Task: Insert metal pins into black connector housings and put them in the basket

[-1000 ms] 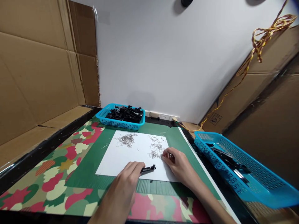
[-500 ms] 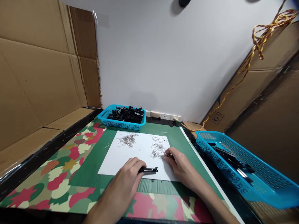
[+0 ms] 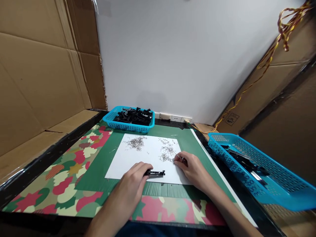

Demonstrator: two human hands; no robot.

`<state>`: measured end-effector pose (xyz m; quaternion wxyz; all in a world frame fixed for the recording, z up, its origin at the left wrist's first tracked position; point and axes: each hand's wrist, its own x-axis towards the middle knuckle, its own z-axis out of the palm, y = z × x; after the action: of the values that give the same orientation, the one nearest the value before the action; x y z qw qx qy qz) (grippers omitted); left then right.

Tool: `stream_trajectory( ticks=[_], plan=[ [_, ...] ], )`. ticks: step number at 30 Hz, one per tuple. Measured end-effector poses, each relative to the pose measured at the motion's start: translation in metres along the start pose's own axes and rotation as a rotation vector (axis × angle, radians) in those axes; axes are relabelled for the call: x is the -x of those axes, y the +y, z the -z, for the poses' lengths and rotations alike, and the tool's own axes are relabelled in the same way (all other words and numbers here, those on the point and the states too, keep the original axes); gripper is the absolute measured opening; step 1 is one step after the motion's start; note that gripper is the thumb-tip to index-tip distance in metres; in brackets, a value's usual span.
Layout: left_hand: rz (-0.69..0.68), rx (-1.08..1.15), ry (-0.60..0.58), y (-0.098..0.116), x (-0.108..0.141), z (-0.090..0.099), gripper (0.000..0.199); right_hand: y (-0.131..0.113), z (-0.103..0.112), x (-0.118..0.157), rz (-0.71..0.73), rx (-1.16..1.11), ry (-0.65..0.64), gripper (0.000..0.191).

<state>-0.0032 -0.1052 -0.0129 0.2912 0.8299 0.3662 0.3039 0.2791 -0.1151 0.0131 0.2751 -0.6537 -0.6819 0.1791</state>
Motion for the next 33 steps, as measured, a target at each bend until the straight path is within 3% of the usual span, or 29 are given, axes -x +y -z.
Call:
stream_trajectory(
  ticks=[7,19,26,33],
  plan=[
    [-0.016,-0.009,-0.002,-0.001,0.000,-0.001,0.035,0.004,-0.001,0.004,0.006,-0.040,-0.002,0.018],
    [-0.029,-0.002,0.007,-0.001,-0.001,-0.003,0.035,-0.001,-0.001,0.007,0.068,-0.039,0.180,0.015],
    [-0.042,-0.013,0.014,-0.001,-0.001,-0.004,0.038,-0.008,-0.001,0.005,0.086,-0.110,0.100,0.018],
    [-0.046,-0.028,0.024,-0.003,0.000,-0.004,0.035,-0.009,-0.005,0.008,0.004,0.093,0.075,0.018]
  ],
)
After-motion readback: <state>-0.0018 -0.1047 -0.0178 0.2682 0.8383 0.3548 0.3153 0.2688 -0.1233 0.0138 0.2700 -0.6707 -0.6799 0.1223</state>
